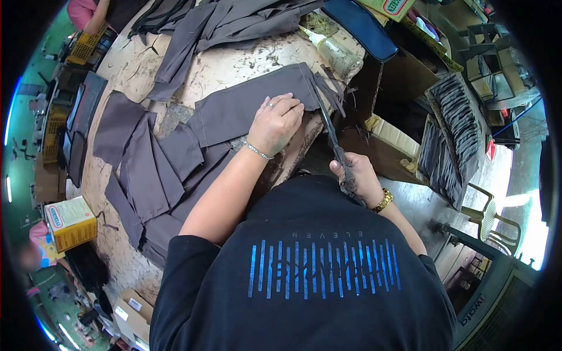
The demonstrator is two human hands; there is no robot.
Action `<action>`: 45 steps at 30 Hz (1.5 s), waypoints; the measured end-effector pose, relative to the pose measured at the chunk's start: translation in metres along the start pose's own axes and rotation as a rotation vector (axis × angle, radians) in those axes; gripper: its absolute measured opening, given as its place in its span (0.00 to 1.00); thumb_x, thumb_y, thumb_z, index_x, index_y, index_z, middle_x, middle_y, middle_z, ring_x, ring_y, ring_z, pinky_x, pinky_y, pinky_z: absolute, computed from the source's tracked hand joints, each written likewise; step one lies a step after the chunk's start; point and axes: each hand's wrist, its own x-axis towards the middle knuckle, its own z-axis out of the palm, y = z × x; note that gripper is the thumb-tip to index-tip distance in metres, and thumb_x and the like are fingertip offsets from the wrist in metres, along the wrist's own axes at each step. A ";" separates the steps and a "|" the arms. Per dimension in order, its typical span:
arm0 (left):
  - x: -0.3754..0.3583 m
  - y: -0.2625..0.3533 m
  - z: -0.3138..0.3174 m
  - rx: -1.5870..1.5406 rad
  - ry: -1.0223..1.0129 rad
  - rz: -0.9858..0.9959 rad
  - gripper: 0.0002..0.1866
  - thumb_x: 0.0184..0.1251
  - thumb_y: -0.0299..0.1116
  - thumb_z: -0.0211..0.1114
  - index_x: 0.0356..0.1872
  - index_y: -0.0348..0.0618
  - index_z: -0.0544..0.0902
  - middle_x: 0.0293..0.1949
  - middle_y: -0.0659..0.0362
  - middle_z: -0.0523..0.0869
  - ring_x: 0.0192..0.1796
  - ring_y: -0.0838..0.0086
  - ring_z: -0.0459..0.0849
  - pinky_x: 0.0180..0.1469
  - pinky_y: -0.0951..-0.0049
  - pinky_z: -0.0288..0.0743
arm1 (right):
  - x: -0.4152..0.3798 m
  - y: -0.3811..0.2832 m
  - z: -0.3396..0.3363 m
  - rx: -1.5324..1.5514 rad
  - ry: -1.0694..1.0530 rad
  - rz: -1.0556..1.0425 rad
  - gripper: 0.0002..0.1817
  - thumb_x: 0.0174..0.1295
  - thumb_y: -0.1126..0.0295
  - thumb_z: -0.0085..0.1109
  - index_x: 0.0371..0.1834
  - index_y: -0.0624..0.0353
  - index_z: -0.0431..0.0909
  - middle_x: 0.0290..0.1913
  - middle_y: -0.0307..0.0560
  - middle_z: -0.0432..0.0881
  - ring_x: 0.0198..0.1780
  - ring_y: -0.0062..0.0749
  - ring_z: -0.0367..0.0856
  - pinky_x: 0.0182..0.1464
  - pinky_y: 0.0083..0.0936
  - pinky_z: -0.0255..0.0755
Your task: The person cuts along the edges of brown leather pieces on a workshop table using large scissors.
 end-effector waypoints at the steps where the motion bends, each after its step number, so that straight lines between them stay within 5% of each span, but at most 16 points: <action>1: 0.000 0.000 0.000 0.000 0.012 0.004 0.08 0.47 0.24 0.63 0.31 0.41 0.79 0.35 0.59 0.79 0.44 0.65 0.79 0.43 0.65 0.73 | 0.000 0.000 0.000 0.003 0.006 -0.008 0.27 0.50 0.44 0.60 0.24 0.63 0.75 0.17 0.37 0.72 0.21 0.15 0.66 0.23 0.18 0.64; 11: 0.000 0.001 -0.006 -0.046 0.028 0.084 0.06 0.46 0.24 0.64 0.29 0.40 0.79 0.34 0.59 0.79 0.42 0.67 0.80 0.40 0.68 0.74 | 0.019 0.000 0.009 0.167 0.016 -0.050 0.28 0.52 0.41 0.55 0.20 0.60 0.68 0.16 0.33 0.67 0.18 0.14 0.64 0.20 0.16 0.60; 20: 0.002 0.001 -0.005 -0.077 0.055 0.084 0.07 0.45 0.22 0.64 0.28 0.39 0.79 0.32 0.59 0.79 0.40 0.66 0.81 0.38 0.70 0.75 | 0.015 -0.003 0.011 0.019 0.089 -0.062 0.28 0.52 0.44 0.57 0.17 0.61 0.68 0.14 0.33 0.65 0.17 0.14 0.61 0.19 0.17 0.59; 45: 0.003 0.001 -0.006 -0.133 0.076 0.114 0.08 0.44 0.20 0.64 0.28 0.39 0.79 0.31 0.58 0.79 0.38 0.65 0.81 0.37 0.71 0.76 | 0.032 -0.008 0.011 0.172 0.042 -0.049 0.25 0.53 0.45 0.56 0.21 0.59 0.69 0.17 0.32 0.67 0.18 0.13 0.67 0.20 0.12 0.62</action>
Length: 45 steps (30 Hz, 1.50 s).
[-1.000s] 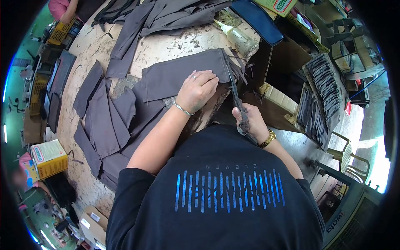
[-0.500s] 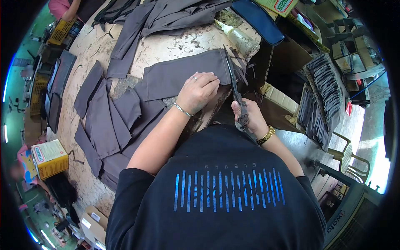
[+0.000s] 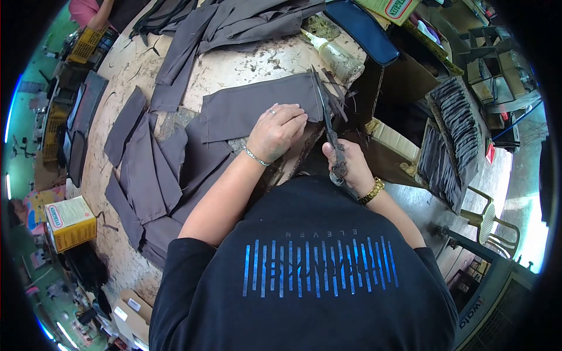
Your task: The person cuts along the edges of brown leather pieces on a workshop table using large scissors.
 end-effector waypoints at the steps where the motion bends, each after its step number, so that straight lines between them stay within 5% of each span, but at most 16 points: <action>1: 0.000 0.000 -0.001 -0.013 -0.007 -0.003 0.08 0.44 0.20 0.64 0.29 0.39 0.79 0.31 0.57 0.79 0.38 0.65 0.81 0.37 0.70 0.76 | -0.003 -0.006 0.003 -0.034 0.026 -0.002 0.24 0.54 0.47 0.56 0.21 0.59 0.69 0.16 0.31 0.67 0.17 0.12 0.66 0.19 0.12 0.61; 6: 0.001 0.002 -0.004 -0.072 -0.005 -0.064 0.07 0.47 0.20 0.63 0.30 0.38 0.79 0.32 0.55 0.80 0.38 0.64 0.81 0.39 0.70 0.76 | -0.005 0.000 0.003 -0.019 0.093 -0.013 0.26 0.53 0.47 0.58 0.16 0.61 0.68 0.15 0.34 0.67 0.16 0.13 0.66 0.16 0.15 0.63; 9: 0.021 0.007 -0.022 -0.224 0.304 -0.341 0.04 0.55 0.24 0.59 0.32 0.38 0.79 0.30 0.57 0.79 0.35 0.74 0.79 0.37 0.79 0.71 | -0.003 0.006 -0.001 0.048 0.059 -0.018 0.25 0.53 0.47 0.58 0.18 0.60 0.68 0.15 0.33 0.67 0.16 0.13 0.66 0.17 0.15 0.62; 11: 0.036 0.011 -0.034 -0.575 0.722 -0.688 0.05 0.63 0.27 0.53 0.36 0.38 0.75 0.28 0.65 0.74 0.29 0.84 0.68 0.33 0.83 0.66 | -0.003 0.011 -0.003 0.207 0.015 -0.037 0.25 0.52 0.46 0.58 0.20 0.58 0.68 0.15 0.32 0.66 0.16 0.13 0.65 0.17 0.13 0.61; 13: 0.063 0.022 -0.066 -0.889 1.049 -0.730 0.03 0.64 0.28 0.53 0.37 0.43 0.70 0.27 0.67 0.70 0.30 0.86 0.67 0.33 0.85 0.63 | -0.004 0.010 -0.004 0.195 -0.012 -0.021 0.24 0.54 0.46 0.56 0.21 0.59 0.68 0.17 0.33 0.67 0.17 0.13 0.66 0.19 0.12 0.61; 16: 0.035 0.010 -0.086 -0.855 1.152 -0.806 0.10 0.61 0.31 0.57 0.42 0.49 0.68 0.29 0.68 0.71 0.32 0.84 0.70 0.42 0.75 0.65 | -0.001 0.013 -0.006 0.208 -0.046 -0.031 0.24 0.56 0.47 0.54 0.22 0.59 0.68 0.18 0.33 0.68 0.18 0.13 0.67 0.21 0.11 0.61; 20: -0.042 0.011 -0.095 -0.344 0.935 -0.843 0.12 0.57 0.24 0.58 0.41 0.46 0.66 0.53 0.58 0.68 0.55 0.72 0.67 0.56 0.64 0.60 | 0.000 0.017 -0.012 0.078 -0.049 -0.035 0.24 0.55 0.46 0.55 0.23 0.58 0.69 0.17 0.33 0.68 0.18 0.13 0.67 0.20 0.11 0.61; 24: -0.055 0.040 -0.106 0.212 0.622 -0.738 0.19 0.49 0.23 0.62 0.43 0.44 0.67 0.63 0.52 0.59 0.66 0.60 0.54 0.63 0.55 0.49 | 0.000 0.012 -0.018 -0.074 -0.068 -0.005 0.24 0.52 0.45 0.57 0.22 0.57 0.69 0.16 0.33 0.69 0.18 0.12 0.67 0.20 0.11 0.61; 26: -0.030 0.037 -0.108 0.406 -0.119 -0.319 0.28 0.46 0.28 0.66 0.52 0.49 0.67 0.66 0.55 0.53 0.68 0.57 0.50 0.64 0.50 0.46 | 0.001 0.012 -0.018 -0.087 -0.078 -0.012 0.25 0.52 0.44 0.57 0.22 0.57 0.69 0.16 0.33 0.69 0.17 0.12 0.66 0.19 0.11 0.61; 28: -0.010 0.022 -0.088 0.477 -0.317 -0.332 0.37 0.44 0.32 0.68 0.60 0.59 0.63 0.67 0.60 0.52 0.68 0.57 0.48 0.63 0.44 0.46 | 0.003 0.010 -0.020 -0.107 -0.082 -0.042 0.25 0.51 0.43 0.58 0.22 0.57 0.69 0.16 0.33 0.69 0.17 0.12 0.66 0.19 0.12 0.60; 32: 0.018 -0.039 -0.050 0.503 -0.329 -0.384 0.40 0.46 0.37 0.67 0.64 0.64 0.57 0.66 0.62 0.56 0.69 0.61 0.48 0.62 0.41 0.47 | 0.002 0.004 -0.021 -0.190 -0.016 -0.059 0.30 0.50 0.43 0.58 0.15 0.63 0.68 0.13 0.38 0.66 0.18 0.20 0.63 0.22 0.22 0.62; 34: 0.029 -0.063 -0.038 0.438 -0.409 -0.485 0.34 0.48 0.35 0.63 0.61 0.59 0.63 0.63 0.61 0.62 0.66 0.62 0.56 0.61 0.47 0.54 | 0.001 0.003 -0.021 -0.242 -0.020 -0.026 0.30 0.49 0.43 0.59 0.15 0.64 0.69 0.13 0.39 0.66 0.18 0.22 0.64 0.22 0.23 0.62; 37: 0.027 -0.090 -0.023 0.402 -0.561 -0.350 0.26 0.51 0.31 0.58 0.56 0.54 0.70 0.57 0.61 0.70 0.60 0.61 0.67 0.57 0.57 0.65 | -0.002 0.002 -0.022 -0.139 -0.047 0.011 0.29 0.49 0.42 0.58 0.16 0.61 0.69 0.14 0.36 0.67 0.18 0.18 0.63 0.21 0.19 0.61; 42: 0.050 -0.045 -0.049 0.523 -0.549 -0.319 0.18 0.53 0.28 0.53 0.48 0.46 0.75 0.47 0.58 0.77 0.48 0.62 0.76 0.45 0.63 0.74 | -0.013 0.003 -0.024 0.038 -0.099 0.009 0.28 0.50 0.41 0.57 0.20 0.58 0.68 0.16 0.33 0.68 0.17 0.14 0.65 0.19 0.14 0.61; 44: 0.063 -0.015 -0.059 0.665 -1.043 -0.371 0.14 0.53 0.29 0.53 0.43 0.40 0.75 0.42 0.55 0.77 0.45 0.64 0.77 0.43 0.65 0.74 | -0.015 0.006 -0.030 -0.018 -0.128 0.011 0.29 0.50 0.39 0.56 0.20 0.57 0.68 0.16 0.33 0.68 0.18 0.13 0.65 0.20 0.14 0.60; 45: 0.055 -0.002 -0.059 0.680 -1.050 -0.341 0.12 0.54 0.29 0.53 0.40 0.37 0.75 0.38 0.55 0.77 0.45 0.65 0.78 0.42 0.65 0.74 | -0.017 0.006 -0.032 -0.024 -0.129 0.015 0.29 0.49 0.38 0.55 0.20 0.57 0.68 0.16 0.33 0.68 0.18 0.13 0.66 0.20 0.14 0.60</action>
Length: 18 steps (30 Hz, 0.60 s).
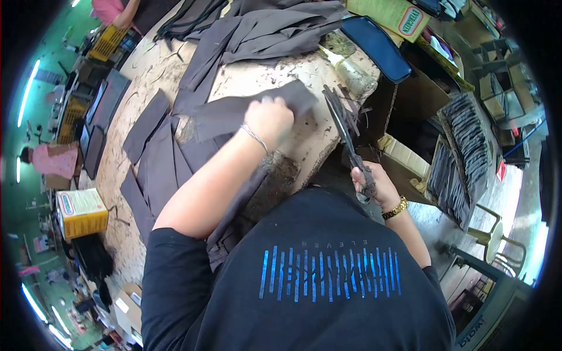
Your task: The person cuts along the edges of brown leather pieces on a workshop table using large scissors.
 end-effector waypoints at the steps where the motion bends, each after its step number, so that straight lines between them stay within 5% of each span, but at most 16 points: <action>1: -0.006 0.008 0.010 -0.025 -0.006 -0.001 0.11 0.55 0.30 0.53 0.38 0.35 0.75 0.38 0.54 0.77 0.45 0.65 0.77 0.41 0.64 0.74 | -0.003 0.001 -0.003 -0.003 0.003 0.006 0.30 0.49 0.37 0.55 0.20 0.57 0.68 0.16 0.33 0.68 0.18 0.13 0.66 0.20 0.13 0.60; 4: -0.008 0.025 0.038 -0.116 0.127 -0.102 0.12 0.55 0.29 0.52 0.40 0.38 0.76 0.41 0.55 0.78 0.45 0.64 0.77 0.39 0.64 0.76 | -0.012 0.003 -0.008 -0.044 0.011 -0.003 0.31 0.48 0.36 0.55 0.20 0.57 0.67 0.15 0.33 0.68 0.18 0.13 0.66 0.20 0.13 0.60; 6: -0.007 0.028 0.047 -0.211 0.548 -0.055 0.14 0.54 0.30 0.53 0.42 0.43 0.77 0.44 0.58 0.78 0.45 0.64 0.77 0.37 0.65 0.77 | -0.020 0.009 -0.014 -0.031 -0.007 -0.004 0.30 0.48 0.37 0.56 0.20 0.57 0.67 0.16 0.33 0.68 0.18 0.13 0.65 0.20 0.13 0.60; 13: 0.002 0.020 0.066 -0.299 0.595 -0.025 0.17 0.49 0.28 0.57 0.43 0.49 0.78 0.46 0.60 0.77 0.47 0.64 0.76 0.40 0.66 0.77 | -0.049 0.002 -0.021 0.029 -0.111 0.031 0.28 0.48 0.40 0.58 0.22 0.58 0.70 0.17 0.32 0.69 0.19 0.14 0.66 0.21 0.13 0.61; 18: -0.003 0.027 0.065 -0.245 0.506 -0.082 0.21 0.55 0.30 0.56 0.53 0.52 0.71 0.54 0.56 0.71 0.59 0.60 0.67 0.52 0.56 0.69 | -0.039 0.005 -0.015 0.000 -0.155 0.061 0.28 0.49 0.41 0.58 0.24 0.59 0.71 0.17 0.33 0.69 0.20 0.14 0.68 0.22 0.13 0.63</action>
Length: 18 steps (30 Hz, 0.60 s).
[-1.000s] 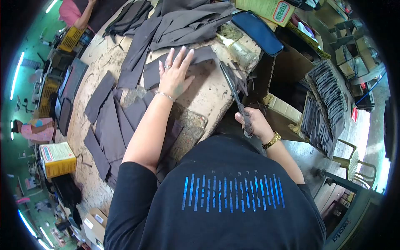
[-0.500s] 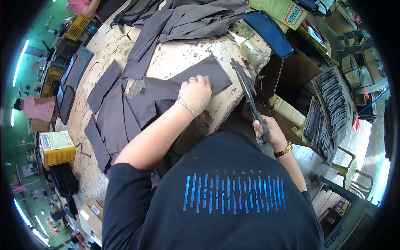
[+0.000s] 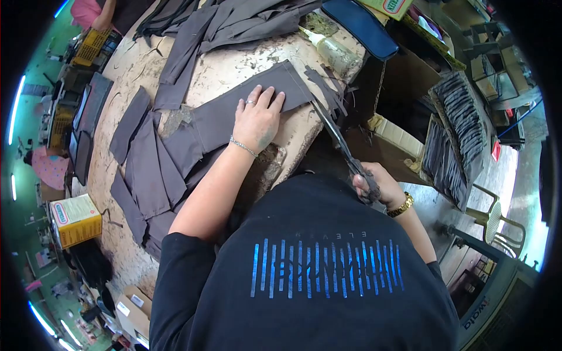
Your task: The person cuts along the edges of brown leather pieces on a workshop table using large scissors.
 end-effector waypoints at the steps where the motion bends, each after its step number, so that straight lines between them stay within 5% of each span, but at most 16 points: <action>1: 0.000 0.000 0.001 -0.003 -0.003 0.008 0.21 0.55 0.30 0.56 0.53 0.52 0.71 0.54 0.56 0.71 0.59 0.60 0.67 0.52 0.56 0.69 | 0.004 0.000 0.002 0.006 0.006 0.003 0.28 0.49 0.41 0.58 0.24 0.59 0.71 0.17 0.33 0.69 0.20 0.14 0.68 0.22 0.13 0.63; 18: -0.001 -0.001 0.005 -0.122 -0.007 -0.016 0.20 0.56 0.28 0.53 0.53 0.53 0.72 0.54 0.53 0.71 0.58 0.55 0.68 0.53 0.54 0.68 | 0.023 -0.010 0.020 0.040 0.112 0.017 0.29 0.46 0.39 0.58 0.22 0.58 0.69 0.16 0.32 0.68 0.18 0.12 0.67 0.19 0.12 0.62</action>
